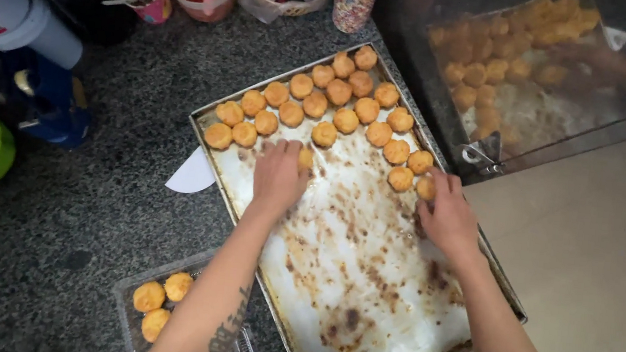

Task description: Packing small round pastries from a baking tray into clear plastic containers at a bakery workstation.

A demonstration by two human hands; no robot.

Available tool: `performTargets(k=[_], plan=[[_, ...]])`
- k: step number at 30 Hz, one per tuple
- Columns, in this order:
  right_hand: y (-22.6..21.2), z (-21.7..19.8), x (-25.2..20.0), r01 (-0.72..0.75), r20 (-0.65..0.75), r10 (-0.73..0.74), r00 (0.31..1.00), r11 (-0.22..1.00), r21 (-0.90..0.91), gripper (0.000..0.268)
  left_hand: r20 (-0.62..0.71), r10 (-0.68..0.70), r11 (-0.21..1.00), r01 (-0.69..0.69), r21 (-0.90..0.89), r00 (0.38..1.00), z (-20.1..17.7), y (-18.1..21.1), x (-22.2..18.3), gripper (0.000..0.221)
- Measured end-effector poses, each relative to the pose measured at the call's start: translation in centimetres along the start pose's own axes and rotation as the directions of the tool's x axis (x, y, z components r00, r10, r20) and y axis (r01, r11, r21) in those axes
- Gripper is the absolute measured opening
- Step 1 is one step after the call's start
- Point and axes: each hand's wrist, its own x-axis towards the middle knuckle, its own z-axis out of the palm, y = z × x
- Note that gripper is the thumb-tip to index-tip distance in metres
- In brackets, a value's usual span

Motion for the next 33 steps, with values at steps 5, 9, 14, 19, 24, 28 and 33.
performTargets(k=[5, 9, 14, 19, 24, 28, 33], plan=[[-2.5, -1.1, -2.5, -0.064, 0.160, 0.079, 0.984, 0.993, -0.100, 0.082, 0.178, 0.049, 0.997, -0.038, -0.064, 0.983, -0.6, 0.0, -3.5, 0.060], [-4.5, -1.1, -4.0, -0.063, 0.212, 0.082, 0.974, 0.994, -0.092, 0.076, 0.335, 0.113, 0.993, -0.116, -0.012, 0.935, -3.8, 1.8, -5.5, 0.082], [-1.0, 3.2, -2.8, -0.097, 0.164, 0.095, 0.982, 0.995, 0.003, 0.067, 0.302, 0.173, 0.983, -0.183, 0.005, 0.937, -0.4, -0.1, -5.4, 0.069], [-7.5, 1.4, -7.8, -0.158, 0.225, 0.008, 0.974, 0.736, 0.658, 0.074, 0.281, 0.015, 0.907, 0.105, -0.408, 0.960, -4.7, 0.8, -11.2, 0.066], [-12.4, 8.7, -10.8, -0.245, 0.312, -0.330, 0.891, 0.230, 0.942, 0.080, 0.161, -0.093, 0.294, 0.181, -0.938, 0.983, -4.9, -1.5, -19.2, 0.070], [-18.0, 8.6, -13.6, -0.267, 0.316, -0.448, 0.837, 0.171, 0.949, 0.078, 0.185, -0.180, 0.270, 0.230, -0.935, 0.966, -7.1, -3.5, -24.0, 0.062], [-21.7, 8.8, -16.7, -0.300, 0.350, -0.496, 0.795, 0.181, 0.937, 0.075, 0.003, -0.271, 0.322, 0.094, -0.942, 0.963, -5.8, -7.0, -27.9, 0.067]])
